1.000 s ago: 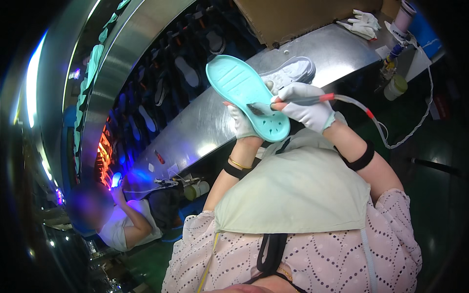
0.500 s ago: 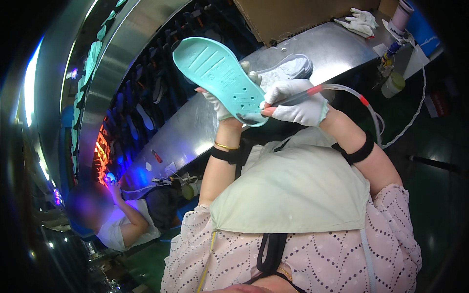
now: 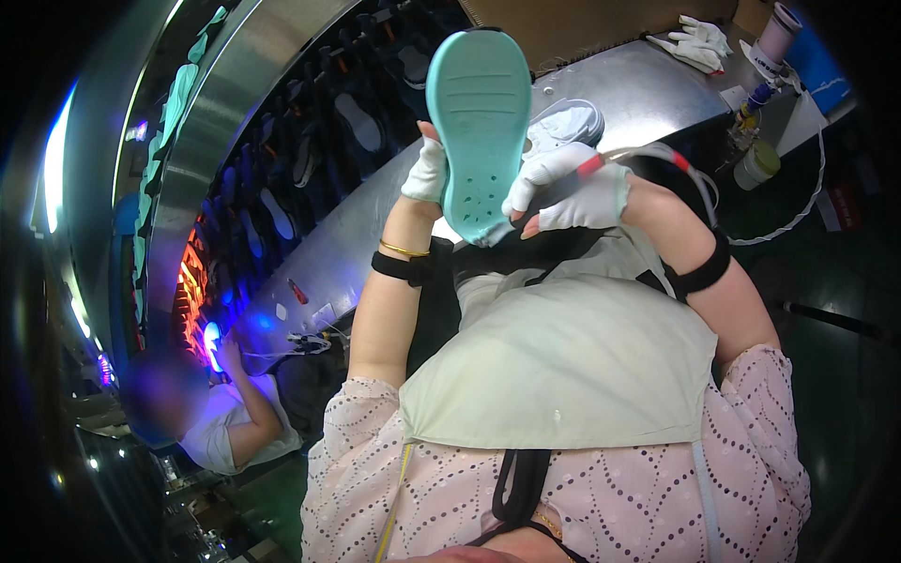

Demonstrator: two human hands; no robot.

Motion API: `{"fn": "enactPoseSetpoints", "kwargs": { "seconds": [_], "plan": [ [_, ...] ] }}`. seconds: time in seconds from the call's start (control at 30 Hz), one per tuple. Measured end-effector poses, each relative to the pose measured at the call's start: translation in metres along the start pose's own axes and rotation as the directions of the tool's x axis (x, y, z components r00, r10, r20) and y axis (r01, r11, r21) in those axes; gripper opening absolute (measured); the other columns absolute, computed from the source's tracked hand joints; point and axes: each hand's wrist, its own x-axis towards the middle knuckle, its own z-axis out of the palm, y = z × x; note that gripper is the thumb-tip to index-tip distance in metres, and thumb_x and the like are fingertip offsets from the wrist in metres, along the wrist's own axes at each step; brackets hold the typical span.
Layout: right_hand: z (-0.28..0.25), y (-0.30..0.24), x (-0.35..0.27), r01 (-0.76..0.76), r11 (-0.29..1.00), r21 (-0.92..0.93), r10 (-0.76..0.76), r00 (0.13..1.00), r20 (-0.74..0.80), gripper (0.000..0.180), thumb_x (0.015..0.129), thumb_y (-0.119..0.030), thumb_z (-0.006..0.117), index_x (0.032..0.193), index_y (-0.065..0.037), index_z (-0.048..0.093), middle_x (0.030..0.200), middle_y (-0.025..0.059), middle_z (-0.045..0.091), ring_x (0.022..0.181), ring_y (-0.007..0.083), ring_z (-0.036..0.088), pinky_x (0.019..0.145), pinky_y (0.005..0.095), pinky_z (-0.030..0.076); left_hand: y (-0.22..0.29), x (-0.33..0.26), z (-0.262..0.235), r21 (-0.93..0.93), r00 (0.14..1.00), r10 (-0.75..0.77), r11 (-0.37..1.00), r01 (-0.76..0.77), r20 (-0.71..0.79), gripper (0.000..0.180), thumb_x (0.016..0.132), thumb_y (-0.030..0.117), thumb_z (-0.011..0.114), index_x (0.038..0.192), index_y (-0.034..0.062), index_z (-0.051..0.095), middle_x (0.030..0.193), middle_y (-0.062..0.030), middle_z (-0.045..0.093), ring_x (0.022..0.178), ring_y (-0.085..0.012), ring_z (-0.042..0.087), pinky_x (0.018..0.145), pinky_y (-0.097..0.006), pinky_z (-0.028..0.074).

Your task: Applying liquid with a brush and using a heated detailing tool to process a shoe sole on a manufacturing line.

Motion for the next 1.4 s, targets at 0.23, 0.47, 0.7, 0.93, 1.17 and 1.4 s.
{"fn": "enactPoseSetpoints", "kwargs": {
  "seconds": [0.23,0.47,0.7,0.93,1.17,1.4],
  "plan": [
    [-0.009,-0.007,0.004,0.133,0.982,-0.131,-0.143,0.987,-0.073,0.015,0.070,0.002,0.071,0.076,-0.002,0.058,0.086,0.0085,0.063,0.082,0.0181,0.059,0.076,0.0303,0.047,0.012,0.002,0.008,0.080,0.991,-0.120,0.989,0.125,-0.062,0.093,0.069,0.076,0.044,0.128,0.0048,0.043,0.120,-0.0159,0.053,0.106,-0.0264,0.055,0.090,-0.039,0.046],
    [-0.011,0.007,0.001,0.077,0.997,-0.003,-0.077,0.994,-0.076,0.011,0.072,0.006,0.063,0.073,-0.003,0.057,0.088,0.0071,0.062,0.084,0.0165,0.058,0.077,0.0288,0.046,0.011,0.007,0.016,0.140,0.963,-0.157,0.972,0.190,-0.219,0.076,0.079,0.068,0.044,0.128,0.0098,0.045,0.117,-0.0124,0.055,0.101,-0.0235,0.057,0.086,-0.038,0.048],
    [-0.021,0.004,0.001,0.063,0.993,-0.099,-0.071,0.995,-0.074,0.012,0.073,0.006,0.063,0.071,-0.004,0.056,0.083,0.0050,0.060,0.080,0.0151,0.055,0.073,0.0286,0.045,0.016,0.012,0.007,0.233,0.949,-0.186,0.941,0.247,-0.256,0.065,0.087,0.060,0.039,0.128,0.0103,0.044,0.114,-0.0118,0.056,0.096,-0.0222,0.059,0.080,-0.036,0.051],
    [-0.036,-0.002,0.006,0.071,0.969,-0.237,-0.098,0.989,-0.106,0.010,0.070,0.005,0.065,0.075,-0.002,0.059,0.087,0.0056,0.062,0.080,0.0137,0.058,0.075,0.0275,0.047,0.024,0.005,0.004,0.159,0.969,-0.129,0.974,0.163,-0.209,0.071,0.082,0.063,0.044,0.126,0.0073,0.045,0.108,-0.0116,0.058,0.093,-0.0222,0.060,0.076,-0.037,0.052],
    [-0.042,-0.035,-0.002,0.054,0.985,0.165,0.018,0.913,-0.406,0.015,0.076,0.001,0.063,0.089,-0.003,0.057,0.099,0.0082,0.061,0.095,0.0152,0.056,0.084,0.0279,0.044,0.060,-0.030,0.038,-0.275,0.857,0.423,0.822,-0.500,-0.293,0.078,0.078,0.071,0.040,0.122,0.0072,0.047,0.123,-0.0098,0.050,0.115,-0.0267,0.046,0.099,-0.043,0.037],
    [-0.020,-0.013,0.020,-0.105,0.954,0.281,0.248,0.803,-0.542,0.012,0.076,-0.005,0.067,0.085,-0.003,0.060,0.080,0.0014,0.062,0.076,0.0062,0.055,0.069,0.0207,0.046,-0.025,-0.023,0.029,-0.622,0.991,0.068,0.773,-0.125,-0.116,0.063,0.084,0.051,0.047,0.129,0.0067,0.042,0.120,-0.0197,0.051,0.107,-0.0376,0.052,0.095,-0.049,0.041]
  ]
}}
